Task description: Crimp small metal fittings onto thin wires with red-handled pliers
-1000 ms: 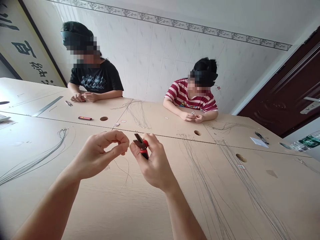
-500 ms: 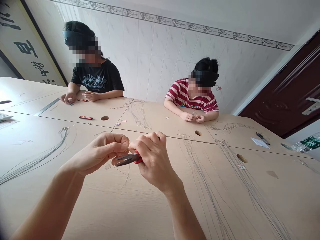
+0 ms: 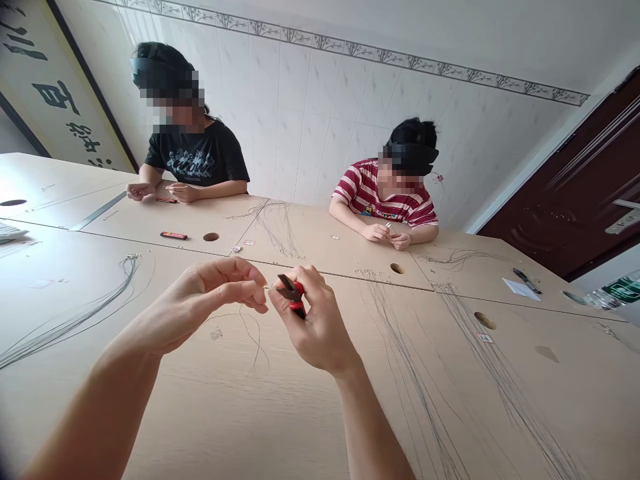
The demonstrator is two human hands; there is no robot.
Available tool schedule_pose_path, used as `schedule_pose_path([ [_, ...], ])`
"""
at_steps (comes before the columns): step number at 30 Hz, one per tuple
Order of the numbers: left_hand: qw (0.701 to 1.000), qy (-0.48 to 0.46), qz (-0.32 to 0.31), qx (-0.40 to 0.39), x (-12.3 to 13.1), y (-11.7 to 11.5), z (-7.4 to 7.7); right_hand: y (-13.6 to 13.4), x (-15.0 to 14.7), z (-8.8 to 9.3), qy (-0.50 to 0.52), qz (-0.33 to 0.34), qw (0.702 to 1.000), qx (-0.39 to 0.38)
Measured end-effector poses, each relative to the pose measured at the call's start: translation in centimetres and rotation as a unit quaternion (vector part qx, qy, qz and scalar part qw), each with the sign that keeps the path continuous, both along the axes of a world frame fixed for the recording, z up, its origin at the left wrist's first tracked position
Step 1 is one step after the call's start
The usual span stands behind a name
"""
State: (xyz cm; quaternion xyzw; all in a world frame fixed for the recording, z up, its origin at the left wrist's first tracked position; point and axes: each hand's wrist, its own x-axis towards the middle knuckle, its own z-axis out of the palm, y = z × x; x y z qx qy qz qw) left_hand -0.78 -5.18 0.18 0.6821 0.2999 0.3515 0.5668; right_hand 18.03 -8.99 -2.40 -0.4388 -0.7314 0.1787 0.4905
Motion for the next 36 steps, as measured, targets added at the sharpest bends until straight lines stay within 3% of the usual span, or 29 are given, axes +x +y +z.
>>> schedule_pose_path([
  [9,1.000,-0.012,-0.024,0.008,0.13,-0.10,-0.26,0.10,-0.16,-0.07,0.028,0.009,0.999,-0.034],
  [22,0.996,0.032,0.060,0.050,-0.34,-0.14,-0.36,-0.12,-0.04,0.01,-0.057,-0.013,0.998,0.034],
  [36,0.994,0.052,0.068,0.070,-0.33,-0.26,-0.06,-0.11,-0.17,0.09,-0.061,-0.011,0.997,0.038],
])
